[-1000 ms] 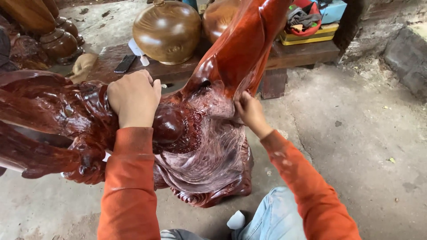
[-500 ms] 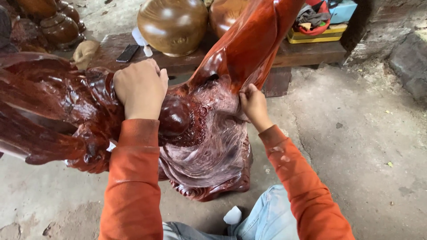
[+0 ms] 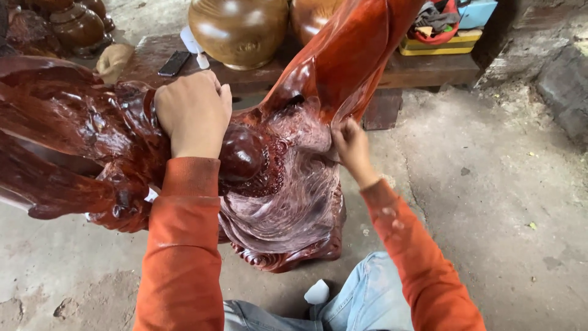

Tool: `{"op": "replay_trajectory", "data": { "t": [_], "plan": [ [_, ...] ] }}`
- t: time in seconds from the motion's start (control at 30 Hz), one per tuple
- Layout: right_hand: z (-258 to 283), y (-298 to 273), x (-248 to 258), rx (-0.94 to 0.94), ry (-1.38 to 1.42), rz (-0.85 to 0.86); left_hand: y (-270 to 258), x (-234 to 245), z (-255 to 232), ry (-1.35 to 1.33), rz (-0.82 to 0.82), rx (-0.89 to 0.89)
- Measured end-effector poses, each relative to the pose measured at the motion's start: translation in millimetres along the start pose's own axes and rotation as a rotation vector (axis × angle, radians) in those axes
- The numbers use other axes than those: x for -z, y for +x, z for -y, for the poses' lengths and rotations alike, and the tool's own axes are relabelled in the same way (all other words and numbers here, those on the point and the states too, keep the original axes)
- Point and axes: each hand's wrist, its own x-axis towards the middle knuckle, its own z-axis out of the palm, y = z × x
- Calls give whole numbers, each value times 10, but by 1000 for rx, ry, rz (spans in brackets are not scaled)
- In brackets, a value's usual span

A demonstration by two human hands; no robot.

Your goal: Sanding a large, intricately carved wooden sculpture by hand using sandpaper to smooth the surface.

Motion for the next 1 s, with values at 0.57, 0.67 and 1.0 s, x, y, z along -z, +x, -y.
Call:
{"op": "replay_trajectory", "data": {
  "t": [0.57, 0.67, 1.0],
  "plan": [
    [254, -502, 129, -2, 412, -82, -36, 4, -31, 168, -50, -11],
    [295, -273, 72, 66, 328, -152, -37, 29, -33, 174, -38, 0],
    [28, -488, -57, 147, 433, -97, -50, 27, -34, 165, -22, 6]
  ]
}}
